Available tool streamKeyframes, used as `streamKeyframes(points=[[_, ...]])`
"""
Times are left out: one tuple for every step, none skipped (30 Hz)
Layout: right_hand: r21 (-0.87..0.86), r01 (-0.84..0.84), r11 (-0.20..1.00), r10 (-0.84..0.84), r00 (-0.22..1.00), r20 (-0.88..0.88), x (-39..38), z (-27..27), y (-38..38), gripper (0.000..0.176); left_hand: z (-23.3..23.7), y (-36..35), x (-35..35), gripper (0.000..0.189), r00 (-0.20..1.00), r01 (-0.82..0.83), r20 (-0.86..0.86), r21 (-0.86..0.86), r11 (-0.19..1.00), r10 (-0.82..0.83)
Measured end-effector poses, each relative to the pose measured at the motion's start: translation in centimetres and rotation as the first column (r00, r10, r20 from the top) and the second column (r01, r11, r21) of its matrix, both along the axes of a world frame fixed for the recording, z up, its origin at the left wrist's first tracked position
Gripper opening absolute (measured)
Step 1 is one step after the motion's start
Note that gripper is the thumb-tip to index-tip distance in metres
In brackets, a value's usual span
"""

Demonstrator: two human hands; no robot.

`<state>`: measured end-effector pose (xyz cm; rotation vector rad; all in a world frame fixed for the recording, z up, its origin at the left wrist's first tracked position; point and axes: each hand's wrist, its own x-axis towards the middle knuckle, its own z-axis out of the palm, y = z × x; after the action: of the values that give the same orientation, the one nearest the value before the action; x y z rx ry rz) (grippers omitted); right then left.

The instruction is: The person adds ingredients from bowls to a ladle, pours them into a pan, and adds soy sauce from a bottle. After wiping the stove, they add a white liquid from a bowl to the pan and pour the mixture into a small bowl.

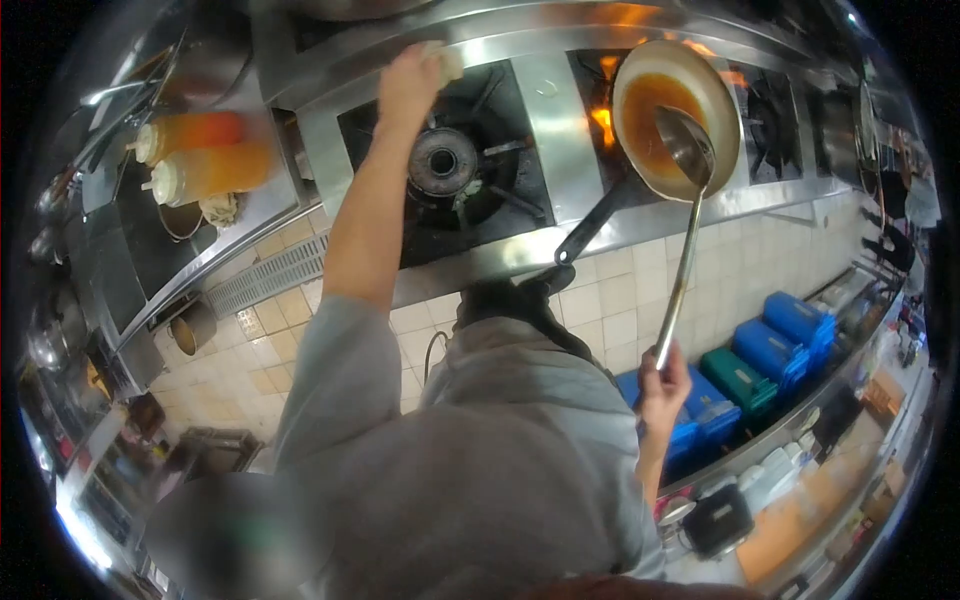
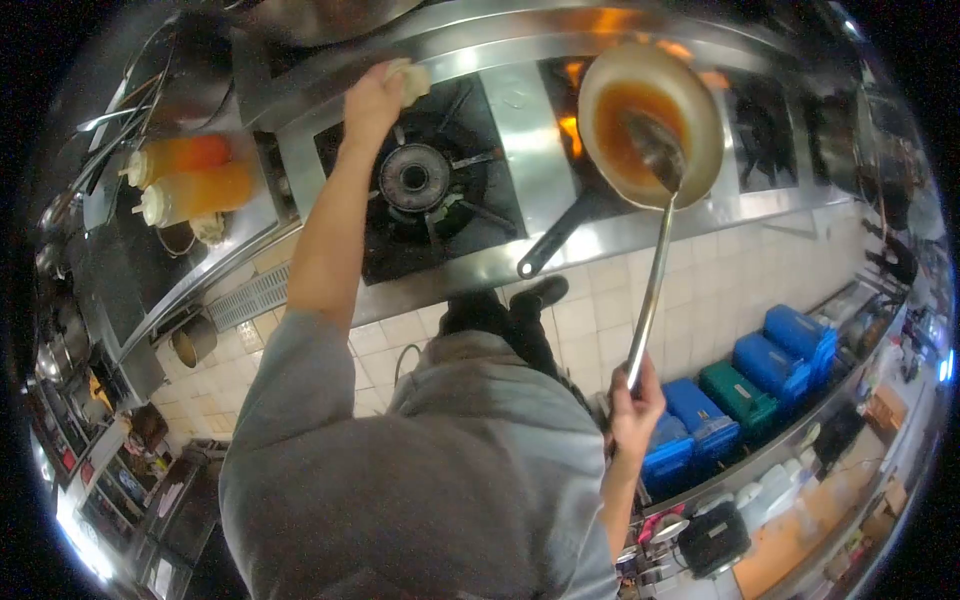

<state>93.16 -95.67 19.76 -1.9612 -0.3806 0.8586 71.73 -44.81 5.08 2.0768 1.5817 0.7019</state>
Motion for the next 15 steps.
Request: streamKeyframes(points=[[-0.029,-0.005,1.000,0.005,1.000,0.009,0.2,0.3,0.0,0.037,0.2,-0.1,2.3,0.040,0.998,0.037,0.053,-0.002,0.999,-0.036],[-0.031,-0.006,0.999,0.006,1.000,0.008,0.0,0.5,0.2,0.037,0.5,-0.3,4.4,0.043,0.992,0.095,0.083,0.010,0.995,-0.096],[0.012,0.034,0.999,-0.034,0.999,0.034,-0.2,0.9,0.4,0.034,0.5,-0.7,6.5,0.046,0.982,0.151,0.110,0.022,0.988,-0.152],[0.056,0.074,0.996,-0.077,0.995,0.058,-0.3,1.0,0.4,0.031,-0.5,-1.0,8.6,0.044,0.966,0.214,0.120,0.126,0.969,-0.229],[0.055,0.074,0.996,-0.077,0.995,0.057,0.0,0.8,0.2,0.031,0.1,-2.2,10.5,0.040,0.969,0.238,0.046,0.088,0.967,-0.242],[0.033,0.084,0.996,-0.085,0.996,0.016,0.4,0.7,-0.5,0.036,-0.9,-2.9,12.2,0.040,0.969,0.240,0.046,0.082,0.967,-0.244],[0.011,0.094,0.996,-0.094,0.995,-0.023,0.9,0.6,-1.0,0.041,-2.8,-3.1,13.8,0.040,0.937,0.340,-0.140,0.161,0.927,-0.320],[-0.009,0.105,0.994,-0.105,0.993,-0.061,1.3,0.6,-1.4,0.046,-3.2,-3.4,14.7,0.041,0.871,0.448,-0.325,0.219,0.867,-0.368],[-0.016,0.113,0.993,-0.114,0.992,-0.057,1.4,0.9,-1.5,0.046,-3.9,-4.5,15.1,0.041,0.869,0.454,-0.320,0.214,0.865,-0.377],[-0.033,0.113,0.993,-0.115,0.991,-0.073,1.5,1.4,-1.4,0.046,-3.4,-6.5,15.1,0.041,0.856,0.489,-0.294,0.194,0.851,-0.425],[-0.045,0.109,0.993,-0.113,0.989,-0.093,1.6,1.6,-1.4,0.046,-2.8,-8.5,14.8,0.042,0.841,0.521,-0.273,0.176,0.835,-0.467],[-0.045,0.112,0.993,-0.116,0.989,-0.096,2.1,1.3,-1.9,0.046,-2.4,-10.3,14.5,0.042,0.839,0.524,-0.275,0.175,0.834,-0.469],[-0.039,0.079,0.996,-0.082,0.994,-0.072,2.8,0.6,-2.5,0.045,-2.5,-12.0,14.1,0.043,0.834,0.539,-0.257,0.186,0.822,-0.489],[-0.037,0.047,0.998,-0.049,0.998,-0.048,3.1,0.2,-3.0,0.045,-2.6,-13.8,13.7,0.044,0.826,0.556,-0.238,0.193,0.809,-0.511],[0.045,0.074,0.996,-0.074,0.997,-0.018,2.8,0.1,-2.4,0.037,-2.8,-15.1,13.3,0.045,0.810,0.579,-0.257,0.201,0.790,-0.528]])
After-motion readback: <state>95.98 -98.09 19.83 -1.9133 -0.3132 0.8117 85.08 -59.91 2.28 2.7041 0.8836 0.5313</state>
